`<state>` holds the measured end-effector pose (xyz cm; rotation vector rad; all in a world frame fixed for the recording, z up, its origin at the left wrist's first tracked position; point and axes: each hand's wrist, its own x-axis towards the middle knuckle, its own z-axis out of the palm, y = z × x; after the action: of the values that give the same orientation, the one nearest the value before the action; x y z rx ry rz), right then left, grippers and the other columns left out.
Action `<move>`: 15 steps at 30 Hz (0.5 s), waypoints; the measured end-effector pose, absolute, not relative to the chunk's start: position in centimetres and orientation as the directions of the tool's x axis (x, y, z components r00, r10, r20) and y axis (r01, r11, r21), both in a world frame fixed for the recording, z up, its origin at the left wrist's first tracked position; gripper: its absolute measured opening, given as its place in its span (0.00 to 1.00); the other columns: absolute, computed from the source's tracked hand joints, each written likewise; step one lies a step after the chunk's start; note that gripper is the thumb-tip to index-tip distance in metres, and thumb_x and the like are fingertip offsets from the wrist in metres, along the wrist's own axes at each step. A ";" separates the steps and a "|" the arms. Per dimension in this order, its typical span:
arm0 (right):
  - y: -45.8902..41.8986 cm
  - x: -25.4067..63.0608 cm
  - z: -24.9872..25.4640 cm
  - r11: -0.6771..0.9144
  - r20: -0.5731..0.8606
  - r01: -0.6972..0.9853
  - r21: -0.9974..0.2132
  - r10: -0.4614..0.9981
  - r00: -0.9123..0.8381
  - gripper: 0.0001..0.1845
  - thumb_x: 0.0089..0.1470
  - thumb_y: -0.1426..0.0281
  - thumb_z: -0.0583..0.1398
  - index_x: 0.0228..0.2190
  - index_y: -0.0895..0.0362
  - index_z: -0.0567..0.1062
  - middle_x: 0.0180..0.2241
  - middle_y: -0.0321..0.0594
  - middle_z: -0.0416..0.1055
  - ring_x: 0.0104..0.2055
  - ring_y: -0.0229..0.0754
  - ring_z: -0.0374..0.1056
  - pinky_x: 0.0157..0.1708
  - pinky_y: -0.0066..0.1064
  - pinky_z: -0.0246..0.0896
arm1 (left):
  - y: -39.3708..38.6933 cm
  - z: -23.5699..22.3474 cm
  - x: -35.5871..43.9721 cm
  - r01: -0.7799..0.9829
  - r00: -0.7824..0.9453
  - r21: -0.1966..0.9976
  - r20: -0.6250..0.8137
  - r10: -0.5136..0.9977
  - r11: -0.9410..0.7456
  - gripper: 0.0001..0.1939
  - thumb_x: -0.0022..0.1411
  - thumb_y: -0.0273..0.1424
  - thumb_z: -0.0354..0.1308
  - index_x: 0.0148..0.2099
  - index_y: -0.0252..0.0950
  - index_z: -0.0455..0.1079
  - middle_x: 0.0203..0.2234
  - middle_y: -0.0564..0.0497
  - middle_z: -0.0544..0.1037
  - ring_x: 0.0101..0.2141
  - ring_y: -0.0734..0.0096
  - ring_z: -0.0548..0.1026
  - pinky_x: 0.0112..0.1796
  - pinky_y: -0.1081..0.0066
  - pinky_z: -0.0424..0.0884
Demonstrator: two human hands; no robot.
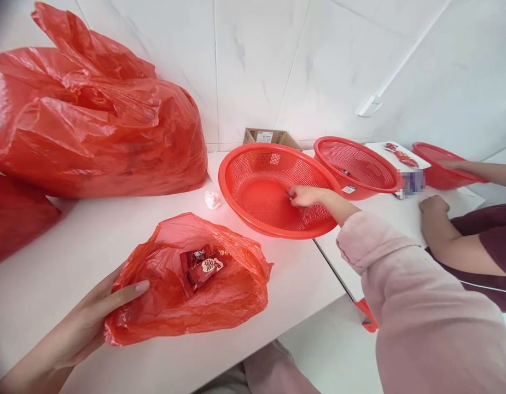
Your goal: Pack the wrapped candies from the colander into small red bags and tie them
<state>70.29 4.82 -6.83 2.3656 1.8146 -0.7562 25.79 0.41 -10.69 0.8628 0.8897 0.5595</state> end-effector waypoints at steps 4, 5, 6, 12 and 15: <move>3.9 67.5 -4.1 -0.338 -0.434 0.693 -0.637 0.900 0.041 0.16 0.63 0.64 0.53 0.49 0.60 0.69 0.46 0.51 0.75 0.39 0.43 0.76 0.38 0.31 0.74 | 0.6 -10.8 25.7 -0.067 0.539 0.836 -0.429 0.725 0.544 0.35 0.57 0.38 0.66 0.66 0.45 0.60 0.47 0.44 0.81 0.41 0.52 0.81 0.35 0.68 0.79; 3.4 66.4 -3.4 -0.336 -0.425 0.577 -0.744 0.905 -0.022 0.17 0.62 0.65 0.55 0.49 0.59 0.69 0.47 0.51 0.75 0.40 0.43 0.76 0.38 0.32 0.75 | 0.6 -10.8 25.7 -0.065 0.543 0.836 -0.429 0.722 0.545 0.35 0.57 0.38 0.66 0.65 0.45 0.61 0.47 0.44 0.81 0.40 0.52 0.81 0.35 0.68 0.79; 2.9 65.3 -2.6 -0.335 -0.418 0.464 -0.820 0.904 -0.087 0.17 0.60 0.65 0.57 0.49 0.59 0.70 0.46 0.51 0.75 0.39 0.44 0.76 0.37 0.33 0.75 | 0.6 -10.8 25.7 -0.066 0.546 0.834 -0.429 0.720 0.547 0.35 0.57 0.38 0.66 0.65 0.45 0.61 0.48 0.44 0.80 0.40 0.52 0.82 0.35 0.68 0.79; 0.0 57.4 -0.7 -0.284 -0.416 0.358 -0.890 0.826 -0.381 0.19 0.63 0.65 0.55 0.54 0.52 0.71 0.42 0.42 0.77 0.32 0.40 0.76 0.31 0.31 0.73 | 0.5 -10.7 25.9 -0.126 0.541 0.831 -0.401 0.740 0.542 0.33 0.57 0.36 0.66 0.64 0.43 0.63 0.52 0.43 0.77 0.48 0.50 0.78 0.37 0.68 0.79; -0.6 53.5 -1.9 -0.206 -0.443 0.468 -0.860 0.757 -0.481 0.20 0.64 0.67 0.52 0.56 0.50 0.70 0.45 0.40 0.76 0.30 0.36 0.75 0.28 0.28 0.70 | 0.5 -10.6 25.9 -0.134 0.550 0.834 -0.387 0.740 0.535 0.33 0.57 0.35 0.66 0.64 0.42 0.63 0.50 0.43 0.79 0.47 0.51 0.78 0.40 0.67 0.78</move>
<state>53.54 -0.62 -1.95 1.6875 2.1079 -2.0393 25.89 0.48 -10.64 0.8494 0.8294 0.5982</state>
